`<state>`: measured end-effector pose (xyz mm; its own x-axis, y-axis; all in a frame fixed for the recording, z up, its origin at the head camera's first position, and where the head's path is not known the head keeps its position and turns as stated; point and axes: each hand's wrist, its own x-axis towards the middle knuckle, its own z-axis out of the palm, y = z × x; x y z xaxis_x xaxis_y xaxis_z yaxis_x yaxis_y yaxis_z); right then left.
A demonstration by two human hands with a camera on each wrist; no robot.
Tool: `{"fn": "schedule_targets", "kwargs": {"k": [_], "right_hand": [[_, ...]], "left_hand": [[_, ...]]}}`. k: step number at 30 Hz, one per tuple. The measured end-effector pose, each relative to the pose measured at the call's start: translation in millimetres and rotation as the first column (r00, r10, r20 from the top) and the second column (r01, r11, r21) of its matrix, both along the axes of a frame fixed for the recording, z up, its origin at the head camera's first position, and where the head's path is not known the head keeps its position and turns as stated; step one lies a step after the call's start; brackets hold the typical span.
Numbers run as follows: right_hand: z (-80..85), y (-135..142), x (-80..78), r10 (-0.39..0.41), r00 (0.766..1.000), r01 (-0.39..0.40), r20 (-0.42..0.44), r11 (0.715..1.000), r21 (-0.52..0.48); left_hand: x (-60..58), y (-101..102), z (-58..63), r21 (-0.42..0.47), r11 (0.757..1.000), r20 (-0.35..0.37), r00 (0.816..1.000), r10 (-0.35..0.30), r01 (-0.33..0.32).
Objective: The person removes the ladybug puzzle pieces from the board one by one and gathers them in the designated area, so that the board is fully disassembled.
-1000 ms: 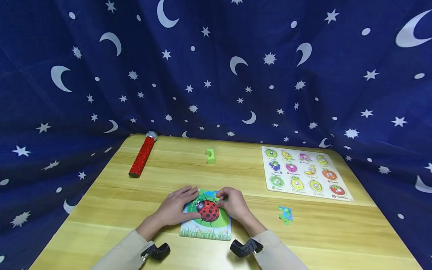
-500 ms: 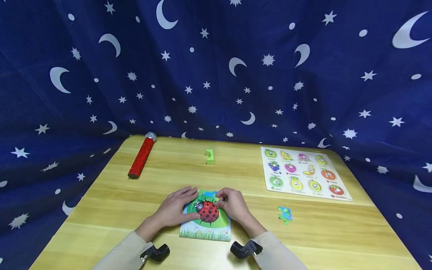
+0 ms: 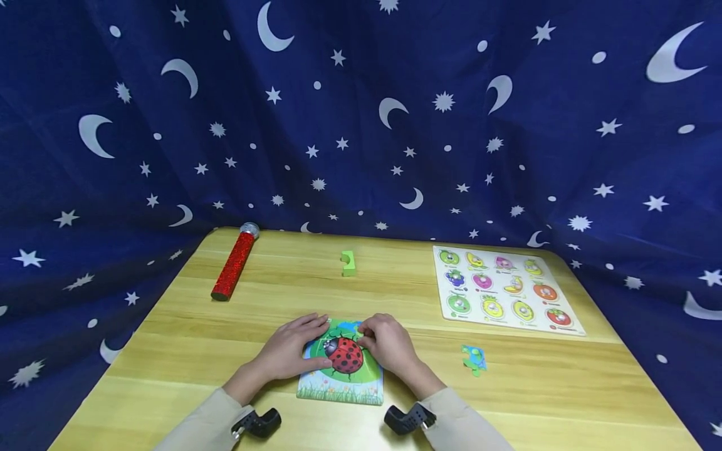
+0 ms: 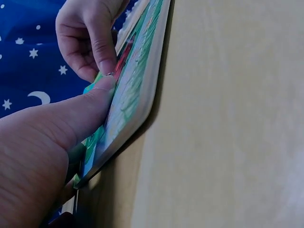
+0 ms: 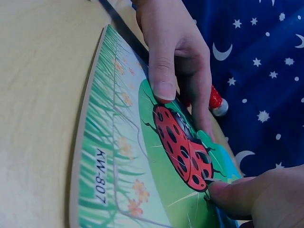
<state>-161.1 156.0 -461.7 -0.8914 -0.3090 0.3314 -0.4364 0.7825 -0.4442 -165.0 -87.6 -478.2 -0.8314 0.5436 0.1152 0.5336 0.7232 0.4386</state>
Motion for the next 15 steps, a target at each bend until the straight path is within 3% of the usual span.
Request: {"fn": "schedule_targets", "kwargs": {"k": [8, 15], "right_hand": [[-0.2, 4, 0.5, -0.004, 1.000, 0.004, -0.008, 1.000, -0.020], [10.8, 16, 6.0, 0.009, 0.999, -0.006, 0.039, 0.998, -0.063]], "left_hand": [[0.8, 1, 0.9, 0.010, 1.000, 0.012, 1.000, 0.005, -0.005], [-0.5, -3, 0.3, 0.018, 1.000, 0.019, 1.000, 0.009, -0.009]]}}
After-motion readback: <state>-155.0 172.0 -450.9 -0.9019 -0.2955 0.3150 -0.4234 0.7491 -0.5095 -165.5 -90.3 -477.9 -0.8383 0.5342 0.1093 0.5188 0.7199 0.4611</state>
